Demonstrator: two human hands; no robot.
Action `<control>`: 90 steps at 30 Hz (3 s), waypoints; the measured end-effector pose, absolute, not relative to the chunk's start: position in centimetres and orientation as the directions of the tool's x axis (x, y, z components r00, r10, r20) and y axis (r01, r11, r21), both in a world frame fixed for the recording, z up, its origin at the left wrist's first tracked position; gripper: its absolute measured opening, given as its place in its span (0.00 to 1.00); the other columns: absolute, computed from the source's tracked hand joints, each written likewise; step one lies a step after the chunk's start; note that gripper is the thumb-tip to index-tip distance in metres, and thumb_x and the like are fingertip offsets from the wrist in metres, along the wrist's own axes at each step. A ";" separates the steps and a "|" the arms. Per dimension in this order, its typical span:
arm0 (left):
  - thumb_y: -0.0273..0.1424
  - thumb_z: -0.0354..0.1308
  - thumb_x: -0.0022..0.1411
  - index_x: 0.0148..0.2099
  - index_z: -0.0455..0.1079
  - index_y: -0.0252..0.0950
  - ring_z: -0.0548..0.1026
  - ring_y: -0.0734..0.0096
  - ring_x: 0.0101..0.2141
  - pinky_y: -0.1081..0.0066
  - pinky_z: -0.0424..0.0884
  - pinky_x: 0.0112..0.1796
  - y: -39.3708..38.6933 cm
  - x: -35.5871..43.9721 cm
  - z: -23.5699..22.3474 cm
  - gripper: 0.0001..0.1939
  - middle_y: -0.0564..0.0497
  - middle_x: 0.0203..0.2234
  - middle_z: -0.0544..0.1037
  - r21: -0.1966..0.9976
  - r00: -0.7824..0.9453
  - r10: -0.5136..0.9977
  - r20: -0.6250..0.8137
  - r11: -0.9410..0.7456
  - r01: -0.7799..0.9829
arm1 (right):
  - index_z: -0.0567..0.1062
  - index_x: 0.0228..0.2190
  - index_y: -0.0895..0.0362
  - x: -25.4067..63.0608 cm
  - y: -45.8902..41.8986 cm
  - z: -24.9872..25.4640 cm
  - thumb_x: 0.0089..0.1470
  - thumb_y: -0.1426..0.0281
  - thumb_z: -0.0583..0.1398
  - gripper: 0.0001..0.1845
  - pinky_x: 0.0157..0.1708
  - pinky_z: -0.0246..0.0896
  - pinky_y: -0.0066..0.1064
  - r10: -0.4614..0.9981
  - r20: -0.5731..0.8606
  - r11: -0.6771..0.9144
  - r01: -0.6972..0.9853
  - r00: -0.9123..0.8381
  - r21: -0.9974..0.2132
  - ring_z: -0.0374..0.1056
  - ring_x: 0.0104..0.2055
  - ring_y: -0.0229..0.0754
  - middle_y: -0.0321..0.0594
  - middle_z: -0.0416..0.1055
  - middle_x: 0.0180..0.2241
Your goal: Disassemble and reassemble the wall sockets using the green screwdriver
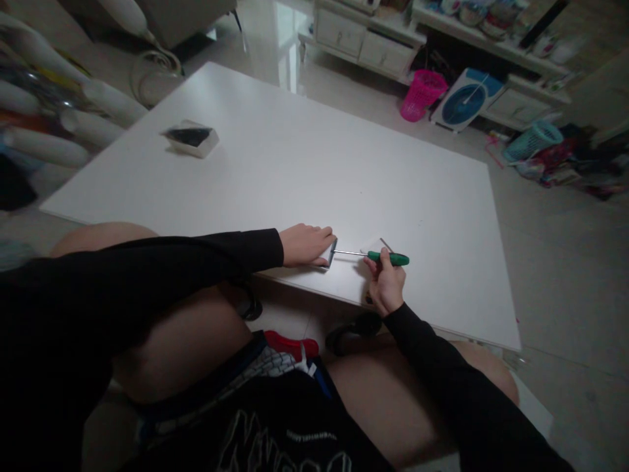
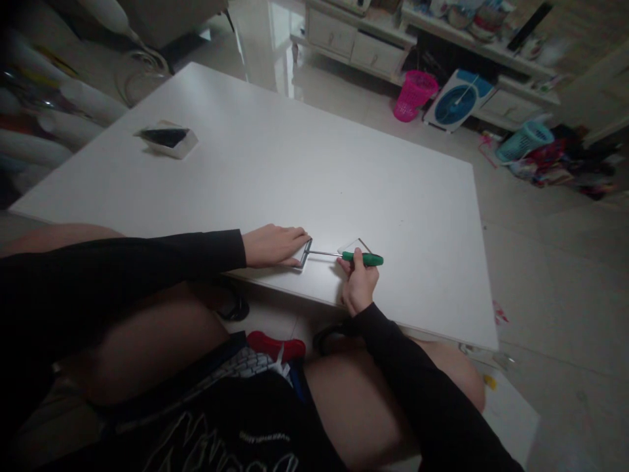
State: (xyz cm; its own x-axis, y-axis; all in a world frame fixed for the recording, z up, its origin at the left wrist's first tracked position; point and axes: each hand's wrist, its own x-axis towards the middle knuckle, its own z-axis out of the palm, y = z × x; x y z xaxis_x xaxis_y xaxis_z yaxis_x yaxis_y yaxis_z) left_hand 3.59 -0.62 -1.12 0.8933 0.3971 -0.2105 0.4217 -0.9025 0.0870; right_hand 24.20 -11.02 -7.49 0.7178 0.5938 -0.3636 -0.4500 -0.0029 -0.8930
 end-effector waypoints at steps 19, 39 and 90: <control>0.50 0.53 0.75 0.60 0.66 0.30 0.81 0.55 0.38 0.61 0.70 0.31 -1.1 4.1 -1.0 0.28 0.37 0.53 0.76 0.082 0.928 0.313 -0.202 -0.939 0.334 | 0.79 0.31 0.59 22.2 -14.6 -8.0 0.42 0.61 0.79 0.21 0.37 0.82 0.23 0.631 -0.437 -0.020 -0.549 0.642 -0.836 0.81 0.32 0.35 0.35 0.82 0.32; 0.46 0.60 0.71 0.63 0.66 0.28 0.73 0.55 0.52 0.60 0.69 0.56 6.1 2.5 -0.7 0.29 0.38 0.50 0.78 0.331 0.747 0.651 0.136 -0.741 0.585 | 0.74 0.30 0.58 25.1 -12.1 -2.5 0.40 0.55 0.79 0.27 0.15 0.62 0.20 0.645 -0.169 0.127 -0.323 0.745 -0.938 0.69 0.19 0.32 0.33 0.78 0.24; 0.40 0.74 0.52 0.51 0.68 0.31 0.76 0.46 0.49 0.59 0.72 0.47 6.0 4.3 -5.1 0.29 0.35 0.50 0.79 0.429 0.863 0.505 0.017 -0.783 0.450 | 0.65 0.46 0.50 26.8 -7.9 10.5 0.55 0.55 0.70 0.26 0.19 0.62 0.26 0.808 0.404 0.234 0.397 0.428 -0.888 0.69 0.21 0.35 0.30 0.77 0.30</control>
State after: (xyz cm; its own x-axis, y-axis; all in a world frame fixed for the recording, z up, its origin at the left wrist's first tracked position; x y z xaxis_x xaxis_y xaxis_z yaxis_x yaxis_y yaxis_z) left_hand 4.30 5.99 -5.07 0.8629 0.5051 0.0171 0.4500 -0.7833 0.4289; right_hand 26.79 -7.92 10.53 0.4283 0.8083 0.4040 0.3966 0.2335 -0.8878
